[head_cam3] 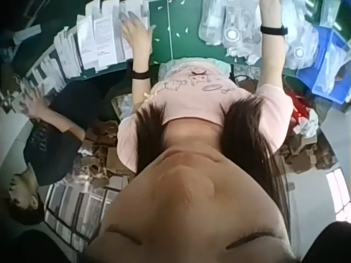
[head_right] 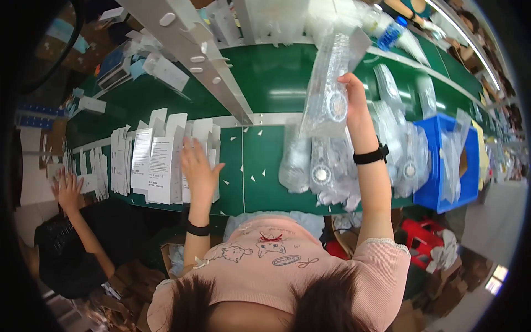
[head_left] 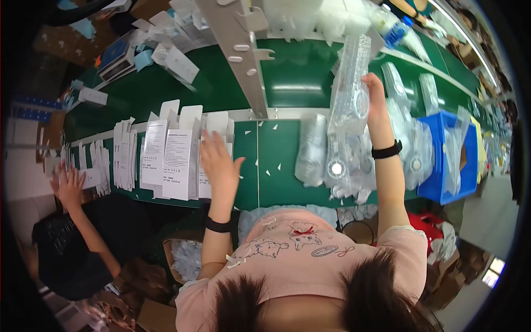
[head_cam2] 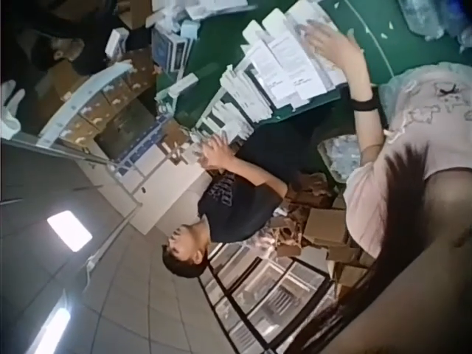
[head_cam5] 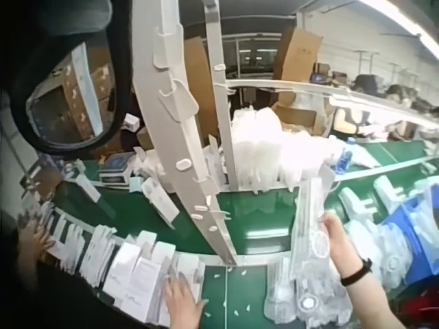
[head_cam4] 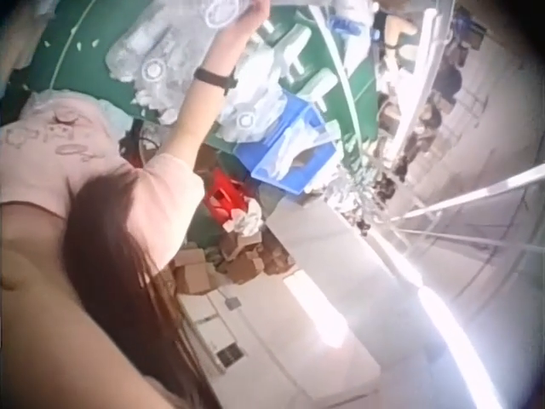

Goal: The person packs items by hand, placing a small plastic bag into a white box and then a larger bubble-wrapped item into a larger white box. They repeat this process multiple times, setting the completed boxes aside on the green table.

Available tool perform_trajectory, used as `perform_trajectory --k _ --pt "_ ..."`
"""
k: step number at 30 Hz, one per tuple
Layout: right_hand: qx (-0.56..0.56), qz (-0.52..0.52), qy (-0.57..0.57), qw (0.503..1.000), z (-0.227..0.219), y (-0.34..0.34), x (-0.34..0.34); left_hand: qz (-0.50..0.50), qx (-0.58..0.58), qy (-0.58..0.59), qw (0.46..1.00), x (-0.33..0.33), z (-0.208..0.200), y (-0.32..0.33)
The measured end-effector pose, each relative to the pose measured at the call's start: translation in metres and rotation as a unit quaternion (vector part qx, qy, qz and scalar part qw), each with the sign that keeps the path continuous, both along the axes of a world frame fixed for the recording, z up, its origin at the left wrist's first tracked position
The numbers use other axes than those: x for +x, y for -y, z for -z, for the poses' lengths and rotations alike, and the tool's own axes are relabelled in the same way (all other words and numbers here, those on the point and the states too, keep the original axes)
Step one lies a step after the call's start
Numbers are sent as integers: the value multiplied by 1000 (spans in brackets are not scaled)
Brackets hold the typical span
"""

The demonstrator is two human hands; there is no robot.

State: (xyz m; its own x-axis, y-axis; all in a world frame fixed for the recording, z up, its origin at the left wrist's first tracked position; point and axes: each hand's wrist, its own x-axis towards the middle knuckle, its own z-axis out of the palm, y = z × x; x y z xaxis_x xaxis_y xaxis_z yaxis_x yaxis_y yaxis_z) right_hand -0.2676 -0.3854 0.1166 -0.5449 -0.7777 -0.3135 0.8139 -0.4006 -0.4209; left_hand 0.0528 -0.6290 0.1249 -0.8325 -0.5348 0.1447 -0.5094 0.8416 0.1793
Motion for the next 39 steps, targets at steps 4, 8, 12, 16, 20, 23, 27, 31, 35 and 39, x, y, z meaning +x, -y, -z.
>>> perform_trajectory --k 4,8,12,16,20,23,27,31,35,39 --pt "3 61 -2 998 -24 -8 105 -25 -46 63 997 21 29 17" --pt "-32 -2 42 999 8 4 179 -4 -15 77 997 17 -3 -17" --pt "-5 68 11 998 22 36 227 112 84 -46 989 20 -15 -64" --pt "48 54 -70 995 21 39 225 216 247 -101 939 18 0 -59" --pt "114 5 -167 979 17 27 216 68 617 -47 783 7 15 -15" --pt "91 -23 -160 983 29 25 212 96 641 -126 751 -13 8 -27" --pt "77 59 -195 976 11 26 206 164 676 -163 700 -20 -4 -25" --pt "-19 200 -178 963 -24 10 186 187 552 -107 805 -17 -9 -18" --pt "32 363 -179 914 -55 52 202 160 469 -113 861 -14 15 -30" --pt "142 422 -239 863 -33 90 215 134 441 -249 852 -10 38 -50"
